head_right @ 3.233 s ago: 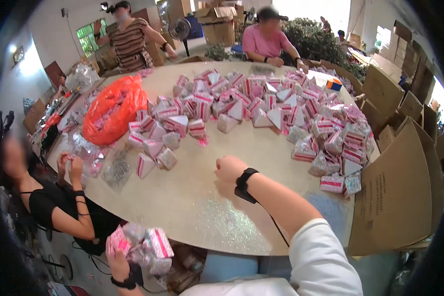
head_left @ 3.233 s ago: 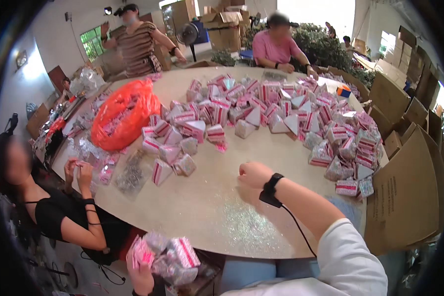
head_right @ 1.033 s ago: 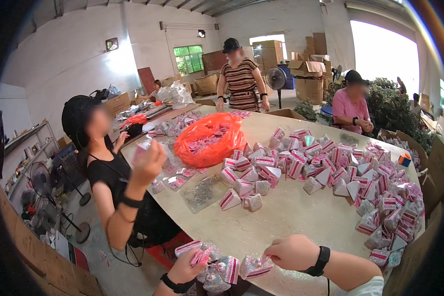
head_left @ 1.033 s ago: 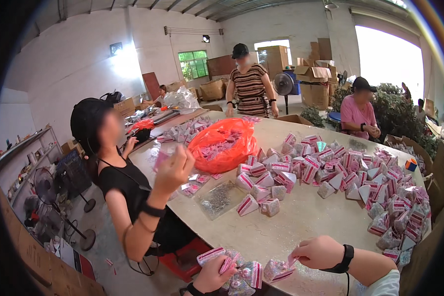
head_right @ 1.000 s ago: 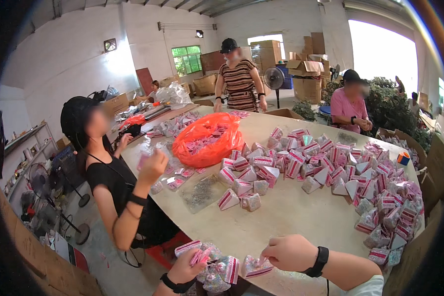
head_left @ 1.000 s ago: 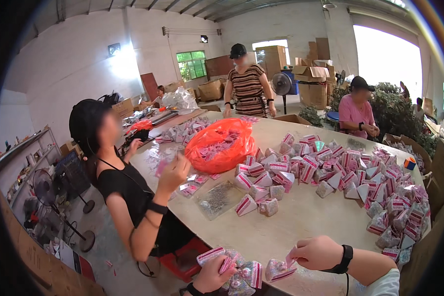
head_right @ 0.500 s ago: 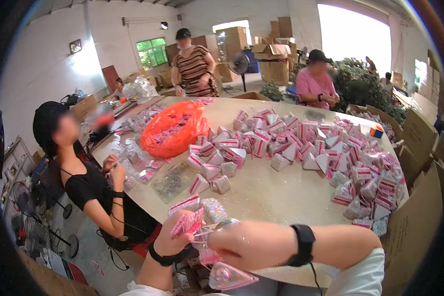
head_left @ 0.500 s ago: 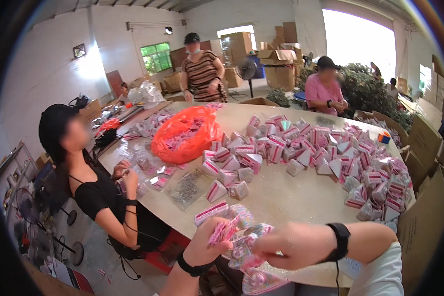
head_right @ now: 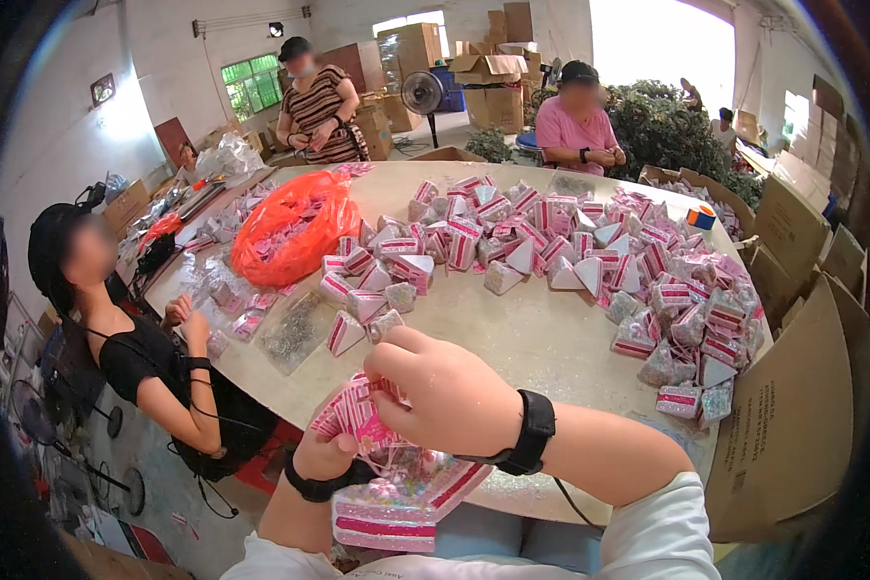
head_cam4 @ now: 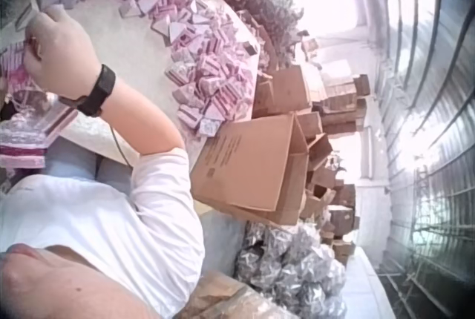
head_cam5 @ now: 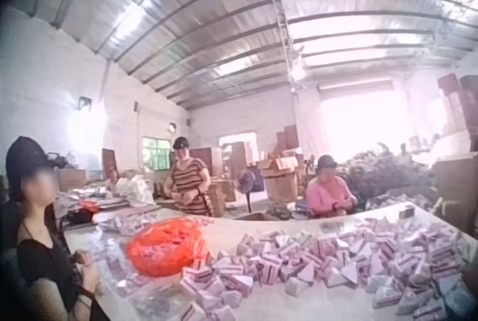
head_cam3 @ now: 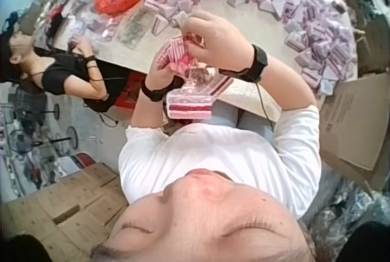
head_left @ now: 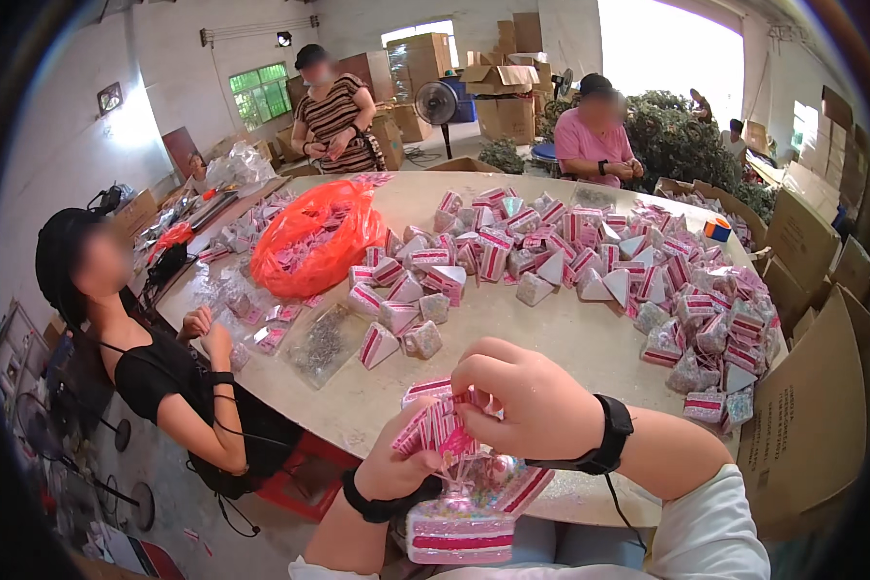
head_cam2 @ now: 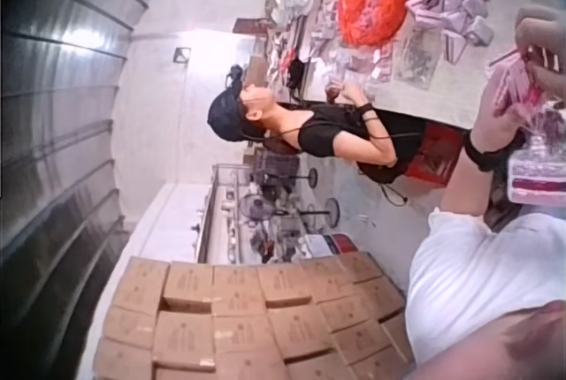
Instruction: Packaging small decorative triangular items into plastic bags.
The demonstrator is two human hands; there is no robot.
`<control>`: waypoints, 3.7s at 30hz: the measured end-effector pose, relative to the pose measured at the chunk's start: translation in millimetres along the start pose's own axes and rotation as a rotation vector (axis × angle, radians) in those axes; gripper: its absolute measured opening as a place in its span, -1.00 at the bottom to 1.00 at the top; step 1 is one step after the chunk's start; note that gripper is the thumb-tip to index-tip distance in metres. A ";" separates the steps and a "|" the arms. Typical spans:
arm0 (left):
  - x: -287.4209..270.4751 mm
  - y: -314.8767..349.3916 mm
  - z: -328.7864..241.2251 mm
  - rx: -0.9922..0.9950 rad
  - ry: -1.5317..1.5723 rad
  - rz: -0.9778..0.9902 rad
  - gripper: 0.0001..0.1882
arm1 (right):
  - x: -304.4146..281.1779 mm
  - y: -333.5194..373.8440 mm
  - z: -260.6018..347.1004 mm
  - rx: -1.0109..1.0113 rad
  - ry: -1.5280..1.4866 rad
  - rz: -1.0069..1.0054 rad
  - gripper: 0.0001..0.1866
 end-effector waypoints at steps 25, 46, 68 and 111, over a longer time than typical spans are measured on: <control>22.1 -7.1 8.0 -0.017 -0.248 -0.037 -0.22 | -7.7 25.0 28.1 -0.184 0.358 0.051 -0.77; 41.7 -17.5 13.1 -0.121 -0.191 0.049 0.00 | -5.8 39.5 44.0 -0.232 0.376 0.005 -0.65; 49.4 -8.6 12.6 -0.066 -0.321 -0.059 0.04 | -5.3 62.4 56.7 -0.278 0.539 -0.091 -0.67; 81.8 -9.6 21.8 -0.228 -0.400 0.229 -0.72 | -6.5 70.7 60.1 -0.220 0.543 0.022 -0.69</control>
Point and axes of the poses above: each hand's wrist, its own y-axis away from the middle knuckle, its own x-axis out of the palm, z = x × y, the point moved 8 cm from there along -y, towards the middle knuckle, and after that the axes turned 13 degrees about -x, right-handed, at the moved point
